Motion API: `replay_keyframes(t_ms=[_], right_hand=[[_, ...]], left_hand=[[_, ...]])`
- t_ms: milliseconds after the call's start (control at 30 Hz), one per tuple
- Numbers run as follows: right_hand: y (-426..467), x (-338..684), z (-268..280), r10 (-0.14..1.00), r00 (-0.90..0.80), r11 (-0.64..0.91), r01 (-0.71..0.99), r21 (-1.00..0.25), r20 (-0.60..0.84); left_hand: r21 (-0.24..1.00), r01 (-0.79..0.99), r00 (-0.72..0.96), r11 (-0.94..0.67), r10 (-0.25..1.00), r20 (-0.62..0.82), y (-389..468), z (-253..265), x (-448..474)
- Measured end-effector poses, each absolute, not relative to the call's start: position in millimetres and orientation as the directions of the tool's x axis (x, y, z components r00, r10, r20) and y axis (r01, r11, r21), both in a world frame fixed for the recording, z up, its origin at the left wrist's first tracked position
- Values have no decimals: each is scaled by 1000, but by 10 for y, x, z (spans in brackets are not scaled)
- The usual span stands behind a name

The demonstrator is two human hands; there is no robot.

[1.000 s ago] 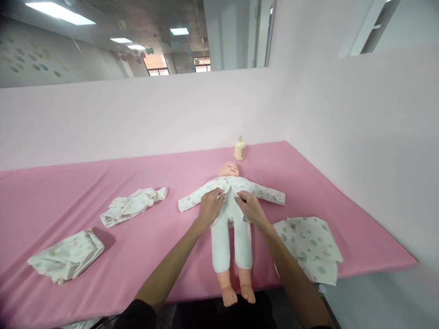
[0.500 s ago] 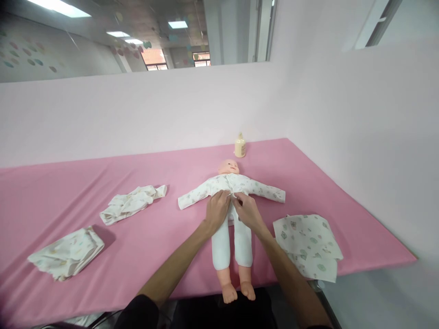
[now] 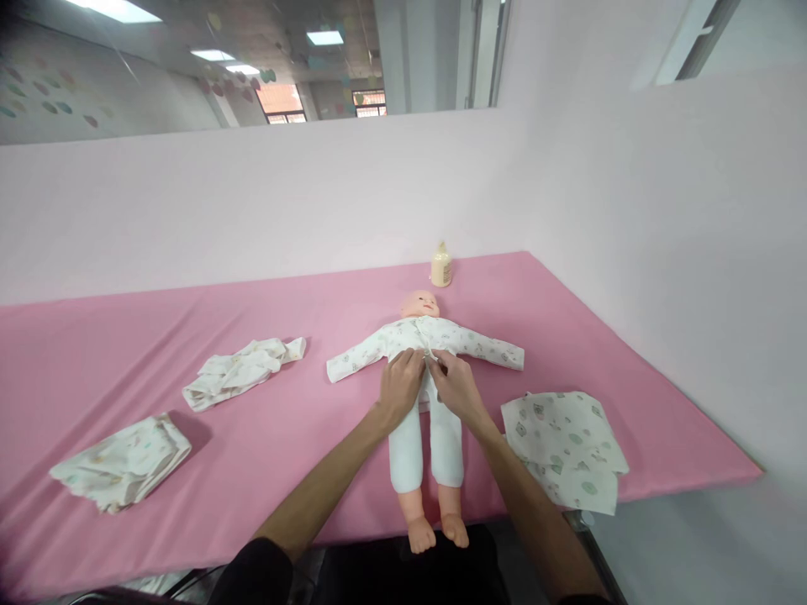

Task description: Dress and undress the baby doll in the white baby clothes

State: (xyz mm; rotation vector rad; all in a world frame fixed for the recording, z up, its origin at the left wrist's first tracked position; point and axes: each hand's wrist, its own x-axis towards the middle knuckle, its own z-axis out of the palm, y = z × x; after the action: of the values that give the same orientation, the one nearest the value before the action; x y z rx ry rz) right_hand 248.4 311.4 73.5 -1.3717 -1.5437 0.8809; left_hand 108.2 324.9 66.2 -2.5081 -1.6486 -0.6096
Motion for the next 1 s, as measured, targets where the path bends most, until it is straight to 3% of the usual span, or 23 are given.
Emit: replay_keyframes(t_ms=[167, 300, 633, 867, 1000], right_hand=[[3102, 2495, 760, 976, -100, 216, 338, -916, 194], [3144, 2546, 755, 979, -133, 184, 219, -958, 157], [3280, 2503, 594, 992, 9, 125, 38, -991, 125], [3270, 2424, 568, 979, 77, 186, 51, -981, 190], [3281, 2431, 552, 974, 71, 210, 98, -973, 217]], left_hand=[[182, 880, 345, -438, 854, 389, 3247, 648, 1070], [213, 874, 330, -436, 856, 399, 3261, 641, 1064], [371, 825, 263, -426, 871, 415, 3296, 635, 1042], [648, 639, 161, -414, 896, 413, 3321, 673, 1000], [720, 557, 165, -414, 905, 393, 3320, 741, 978]])
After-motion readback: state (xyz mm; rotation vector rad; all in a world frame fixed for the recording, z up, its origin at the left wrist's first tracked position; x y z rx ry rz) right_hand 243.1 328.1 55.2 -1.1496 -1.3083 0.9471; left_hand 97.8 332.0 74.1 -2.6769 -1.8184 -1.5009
